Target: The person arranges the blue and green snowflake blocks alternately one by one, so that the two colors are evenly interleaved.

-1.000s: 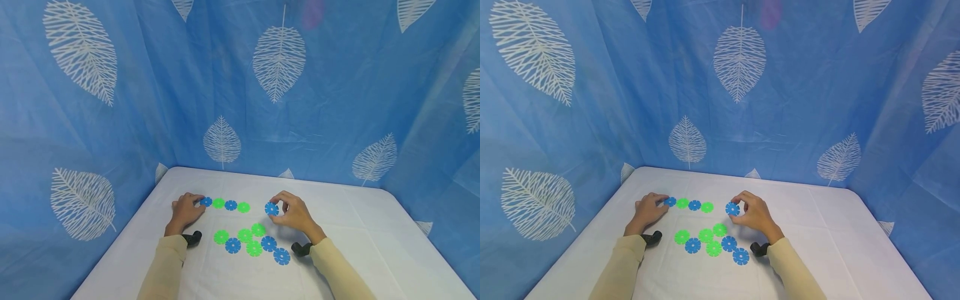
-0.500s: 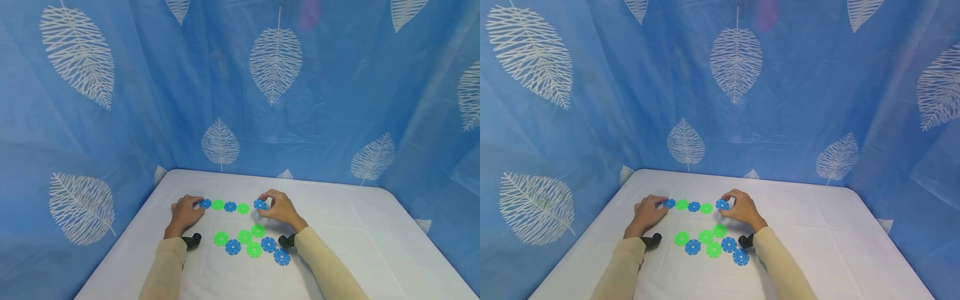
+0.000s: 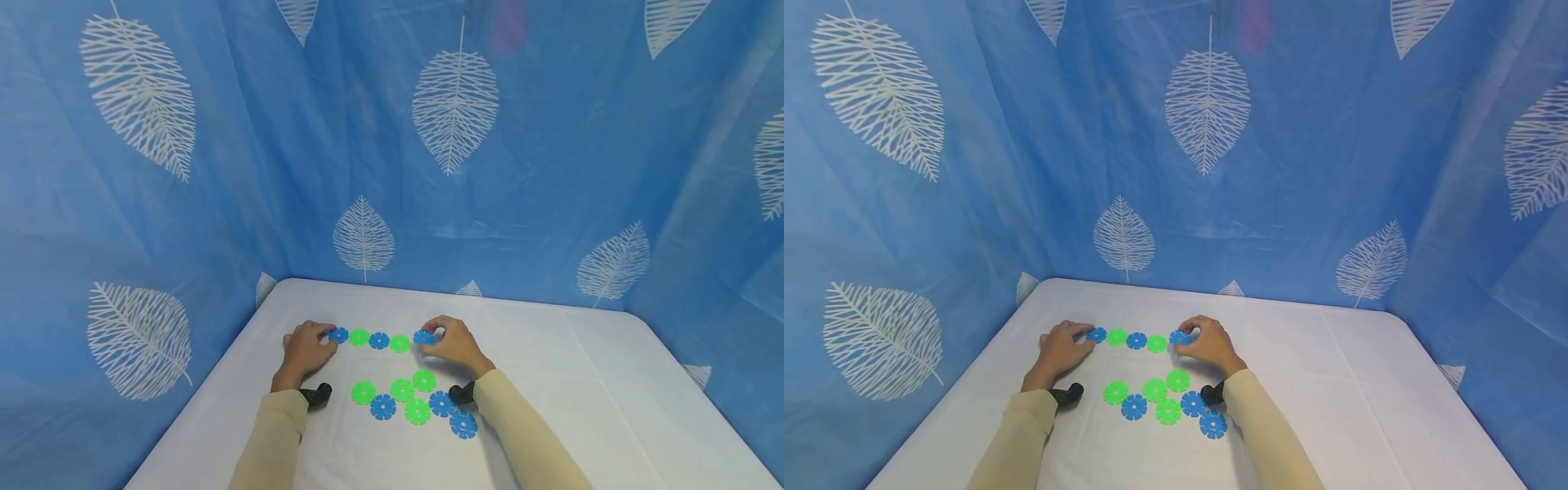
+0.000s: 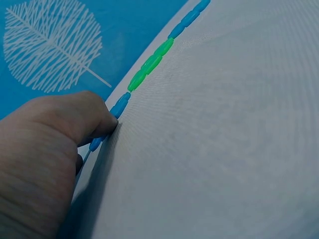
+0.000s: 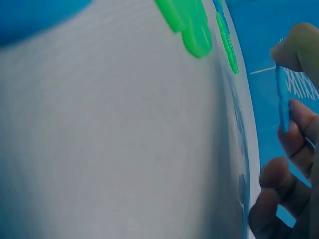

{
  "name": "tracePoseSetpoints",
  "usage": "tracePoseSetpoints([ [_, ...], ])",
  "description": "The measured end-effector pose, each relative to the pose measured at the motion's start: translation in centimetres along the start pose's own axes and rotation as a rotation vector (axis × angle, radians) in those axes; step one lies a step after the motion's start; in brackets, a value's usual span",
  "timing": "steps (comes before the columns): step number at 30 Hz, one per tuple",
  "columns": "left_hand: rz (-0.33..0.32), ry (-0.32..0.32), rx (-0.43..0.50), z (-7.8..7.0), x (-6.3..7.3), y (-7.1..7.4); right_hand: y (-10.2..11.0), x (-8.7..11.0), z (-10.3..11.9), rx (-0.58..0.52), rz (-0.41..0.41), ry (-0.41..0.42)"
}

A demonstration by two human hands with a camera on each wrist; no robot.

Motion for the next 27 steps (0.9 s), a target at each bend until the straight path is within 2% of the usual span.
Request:
tracePoseSetpoints([
  [20, -0.003, -0.01, 0.001, -0.1, 0.1, 0.1, -1.2, -0.4, -0.7, 0.106, 0.101, -0.078],
  [27, -0.004, -0.004, 0.009, 0.0, 0.0, 0.1, -1.0, -0.2, -0.6, 0.063, 0.12, -0.091],
])
Point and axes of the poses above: each hand's wrist, its own x-axis away from the middle knuckle, its own y-axis out of the back of the hand, z = x × y, the point moved 3 cm from there along -x, towards the middle knuckle, and after that the axes turned 6 degrees about -z, right-handed, at the moved point
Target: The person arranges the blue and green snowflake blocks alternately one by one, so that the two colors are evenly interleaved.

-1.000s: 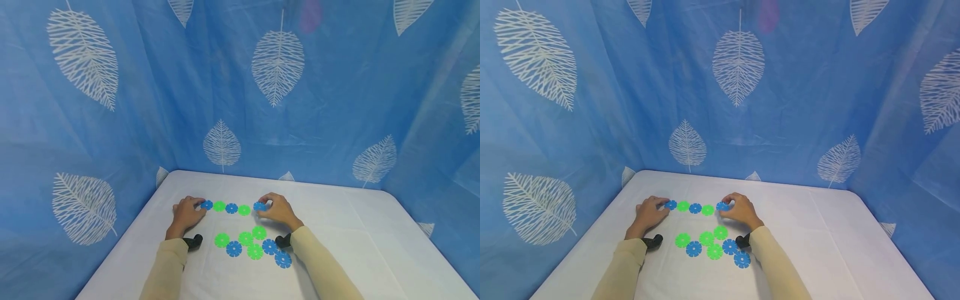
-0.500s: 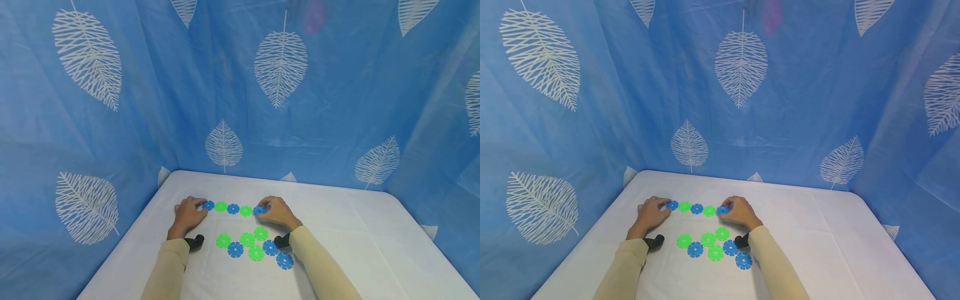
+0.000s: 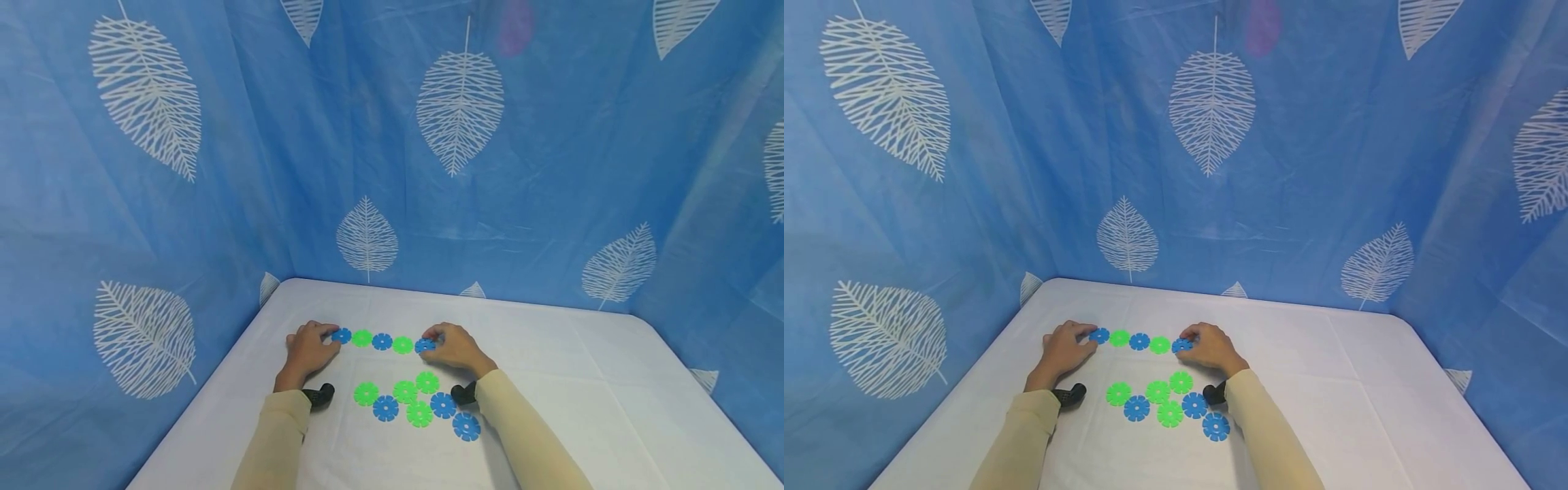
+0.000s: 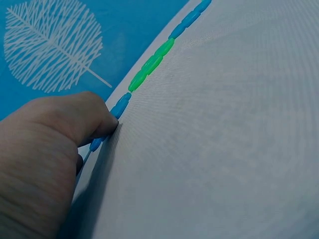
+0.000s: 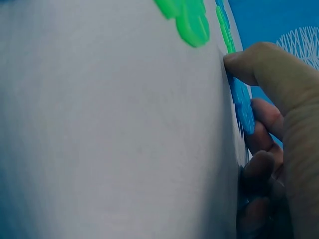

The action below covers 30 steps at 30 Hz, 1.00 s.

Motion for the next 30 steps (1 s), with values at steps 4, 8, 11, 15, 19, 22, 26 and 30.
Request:
tracePoseSetpoints([
  [4, -0.001, -0.004, 0.0, -0.05, 0.0, 0.03, 0.06, 0.01, -0.22, -0.017, 0.014, 0.01],
  [8, -0.004, -0.007, 0.003, -0.11, -0.02, 0.05, 0.02, -0.07, -0.51, -0.016, 0.027, 0.02],
  [11, -0.004, -0.006, 0.008, -0.16, -0.04, 0.06, 0.03, -0.08, -0.59, -0.018, 0.039, 0.02],
  [15, -0.001, -0.009, 0.009, -0.23, -0.05, 0.12, 0.07, -0.01, -0.59, -0.03, 0.047, 0.013],
  [19, 0.002, -0.005, 0.003, -0.25, 0.04, 0.2, 0.07, 0.08, -0.5, -0.039, 0.051, 0.011],
  [22, 0.003, -0.002, 0.0, -0.2, 0.12, 0.22, 0.08, 0.19, -0.4, -0.042, 0.054, 0.008],
  [26, 0.008, -0.002, -0.001, -0.18, 0.16, 0.23, -0.01, 0.19, -0.52, -0.039, 0.061, -0.003],
  [30, 0.008, -0.002, 0.01, -0.28, 0.15, 0.4, -0.09, -0.06, -0.72, -0.041, 0.065, -0.006],
])
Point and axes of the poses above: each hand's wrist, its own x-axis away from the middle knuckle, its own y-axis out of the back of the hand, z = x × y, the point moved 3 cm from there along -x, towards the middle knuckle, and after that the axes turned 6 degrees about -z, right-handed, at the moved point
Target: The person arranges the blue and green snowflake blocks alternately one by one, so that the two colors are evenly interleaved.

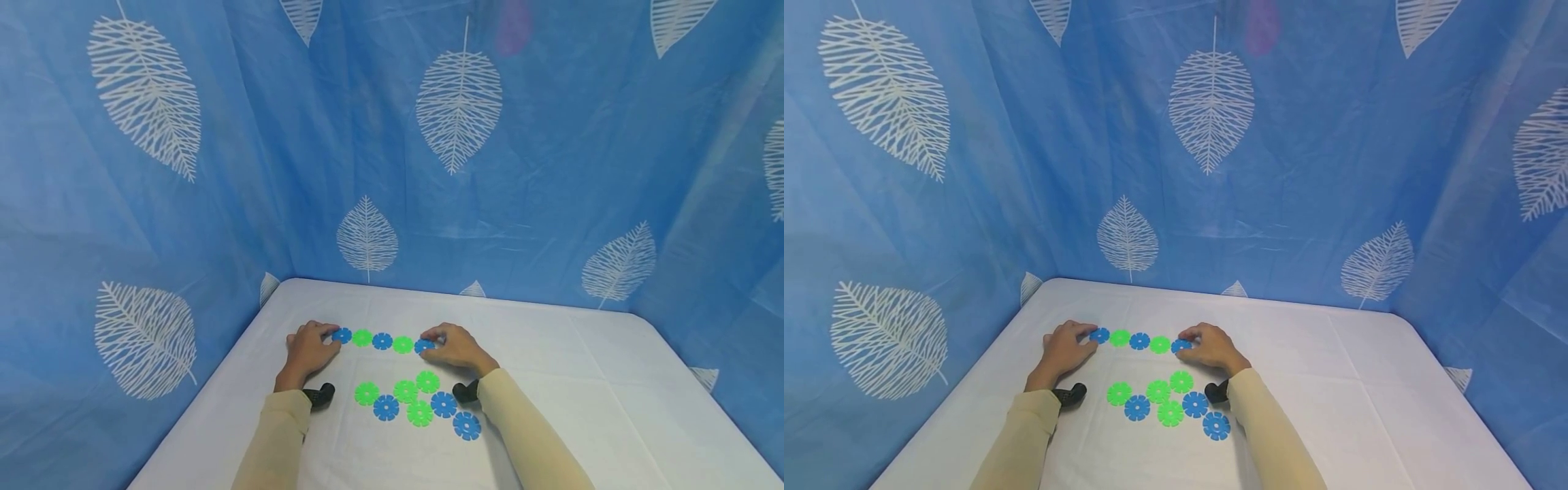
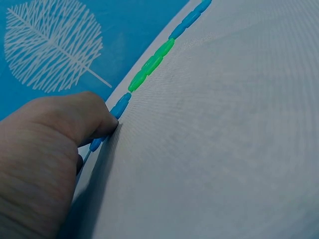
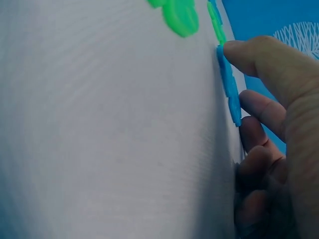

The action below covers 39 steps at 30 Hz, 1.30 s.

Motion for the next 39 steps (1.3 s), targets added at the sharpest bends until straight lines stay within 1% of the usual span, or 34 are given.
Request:
tracePoseSetpoints([
  [6, 0.005, -0.004, 0.005, 0.0, -0.1, 0.0, 0.1, -0.2, 0.0, -0.028, 0.001, -0.001],
  [12, 0.005, -0.003, -0.003, 0.3, -0.1, -0.1, 0.3, -0.1, 0.2, -0.055, 0.003, 0.024],
  [18, 0.008, -0.003, -0.013, 0.4, -0.2, -0.3, 1.1, 0.3, 0.7, -0.056, 0.006, 0.035],
  [23, 0.011, -0.009, -0.01, 0.3, -0.2, -0.4, 2.0, 1.0, 1.1, -0.038, -0.025, 0.039],
  [30, 0.004, -0.016, -0.004, 0.2, -0.4, -0.2, 3.5, 1.9, 1.8, -0.06, -0.089, 0.099],
  [34, 0.012, -0.014, -0.009, 0.3, -0.4, -0.3, 4.4, 2.5, 2.0, -0.064, -0.132, 0.102],
  [39, 0.011, -0.01, -0.014, 0.5, -0.3, -0.4, 5.1, 3.5, 2.6, -0.088, -0.161, 0.105],
])
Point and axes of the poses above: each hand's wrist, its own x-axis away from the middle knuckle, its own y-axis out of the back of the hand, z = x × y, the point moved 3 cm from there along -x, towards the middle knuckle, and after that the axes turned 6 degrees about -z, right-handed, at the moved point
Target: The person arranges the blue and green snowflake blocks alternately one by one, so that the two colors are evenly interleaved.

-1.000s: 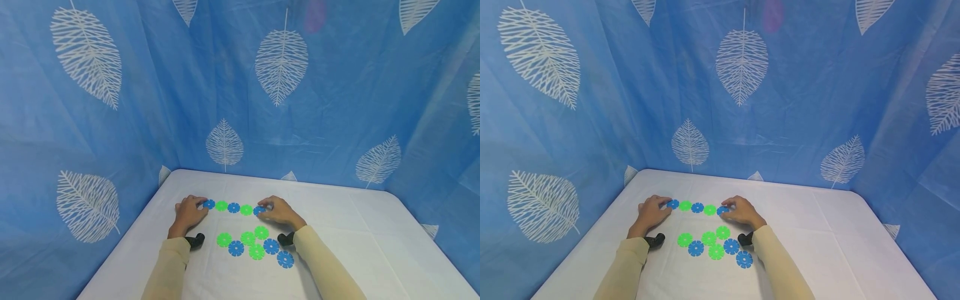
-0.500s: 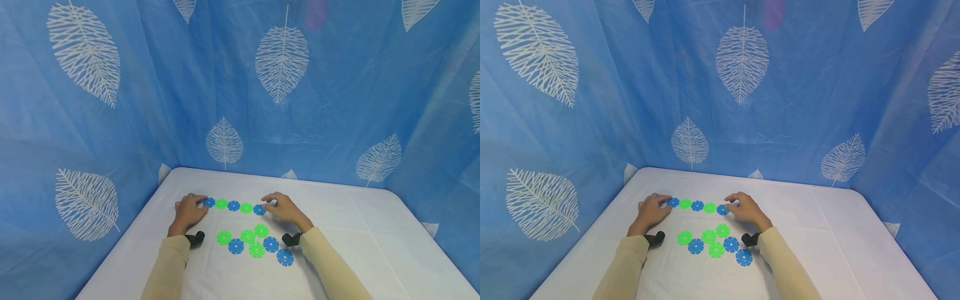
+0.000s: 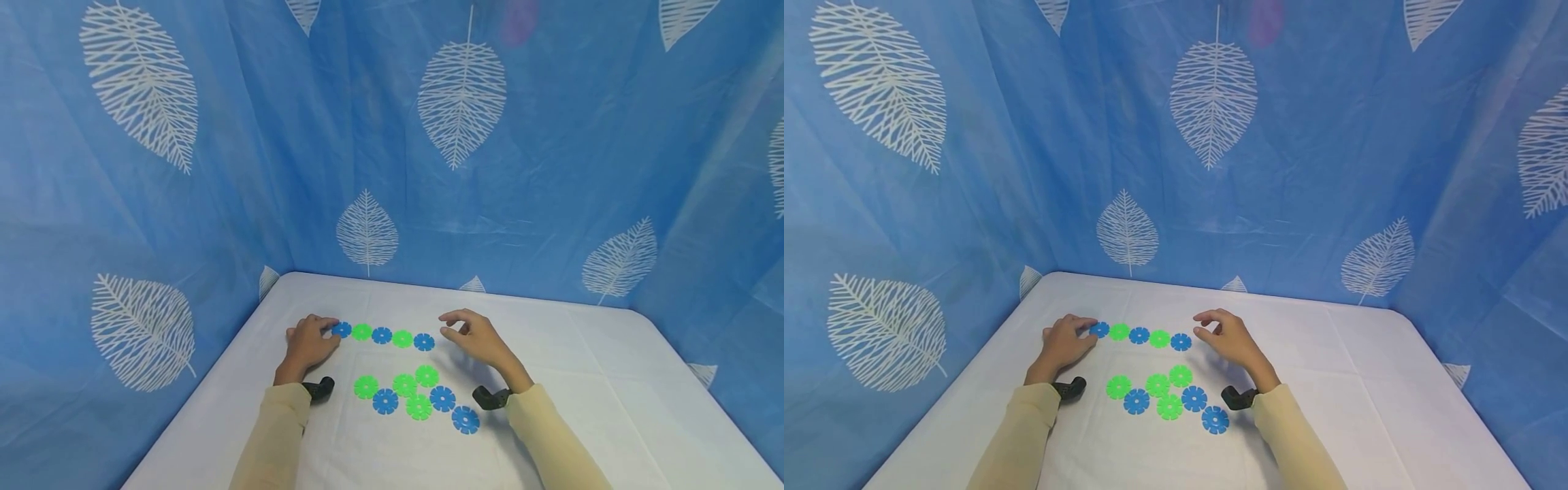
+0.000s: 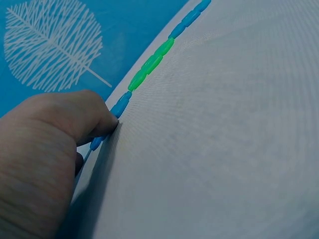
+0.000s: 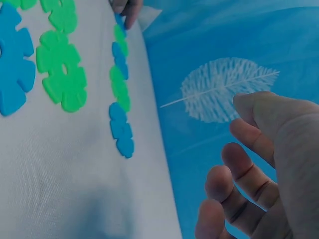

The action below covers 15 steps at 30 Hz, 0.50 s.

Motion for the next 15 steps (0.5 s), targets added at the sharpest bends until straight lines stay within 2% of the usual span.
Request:
tracePoseSetpoints([
  [8, 0.011, -0.002, -0.009, 0.1, 0.0, -0.1, 1.0, 1.4, 1.1, 0.007, -0.045, 0.043],
  [15, 0.016, 0.003, -0.003, 0.0, 0.1, 0.2, 1.2, 2.2, 1.8, -0.028, -0.011, 0.057],
])
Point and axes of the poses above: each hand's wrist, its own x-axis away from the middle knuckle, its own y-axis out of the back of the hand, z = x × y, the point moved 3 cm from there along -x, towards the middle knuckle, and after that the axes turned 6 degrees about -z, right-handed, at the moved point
